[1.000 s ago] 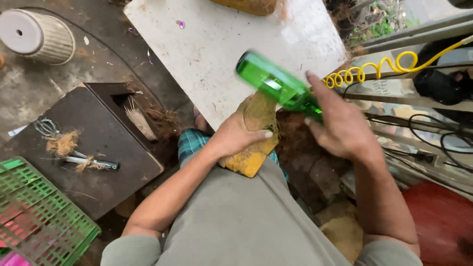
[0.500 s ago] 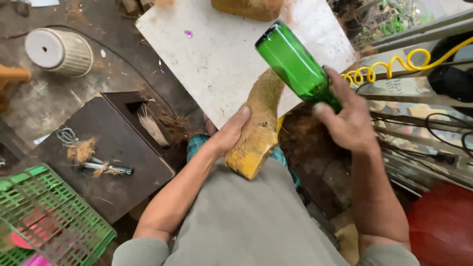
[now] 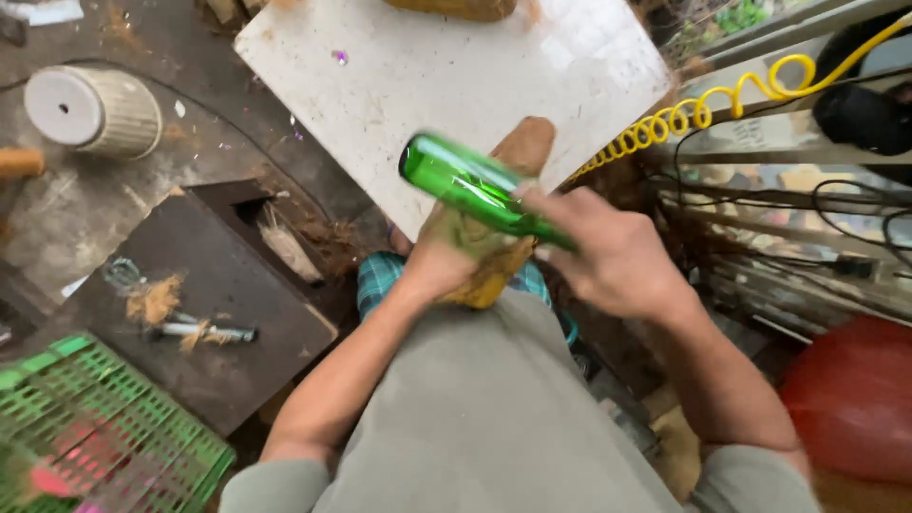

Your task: The person cleans a coconut by rubbing its surface with a green glass bottle, then sprays it with a spray gun, and dries it with a hair dryer. The person repeats the rubbing action with the bottle after drying.

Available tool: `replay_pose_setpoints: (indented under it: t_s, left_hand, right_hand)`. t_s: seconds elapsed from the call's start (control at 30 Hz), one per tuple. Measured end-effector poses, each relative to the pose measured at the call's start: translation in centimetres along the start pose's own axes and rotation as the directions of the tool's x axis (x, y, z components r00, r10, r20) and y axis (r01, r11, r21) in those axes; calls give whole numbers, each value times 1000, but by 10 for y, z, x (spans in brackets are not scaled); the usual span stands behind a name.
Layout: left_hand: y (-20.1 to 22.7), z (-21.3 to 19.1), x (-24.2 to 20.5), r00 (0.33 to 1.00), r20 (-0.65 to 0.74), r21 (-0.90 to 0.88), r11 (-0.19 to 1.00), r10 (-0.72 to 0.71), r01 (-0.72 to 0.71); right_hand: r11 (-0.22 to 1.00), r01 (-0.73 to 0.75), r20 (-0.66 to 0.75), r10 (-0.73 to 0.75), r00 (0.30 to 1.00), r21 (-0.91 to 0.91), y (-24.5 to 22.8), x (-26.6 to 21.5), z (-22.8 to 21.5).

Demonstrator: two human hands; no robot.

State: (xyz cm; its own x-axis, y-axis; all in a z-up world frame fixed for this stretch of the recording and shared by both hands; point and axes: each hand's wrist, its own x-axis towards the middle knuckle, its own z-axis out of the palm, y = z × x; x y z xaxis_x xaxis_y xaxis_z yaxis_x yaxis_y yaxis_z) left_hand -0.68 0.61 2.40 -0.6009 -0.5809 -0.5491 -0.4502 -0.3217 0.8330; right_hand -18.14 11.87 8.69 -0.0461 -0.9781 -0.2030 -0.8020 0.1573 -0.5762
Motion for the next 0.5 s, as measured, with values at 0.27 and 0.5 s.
replay_pose_setpoints:
  t_s: [0.27, 0.5]
  left_hand:
    - [-85, -1, 33, 871, 472, -789, 505, 137, 349]
    - [-28, -2, 16, 857, 501, -830, 351, 122, 435]
  right_hand:
    - [744, 205, -360, 50, 932, 636, 83, -1, 24]
    - [963, 266, -331, -240, 913, 34, 52, -2, 68]
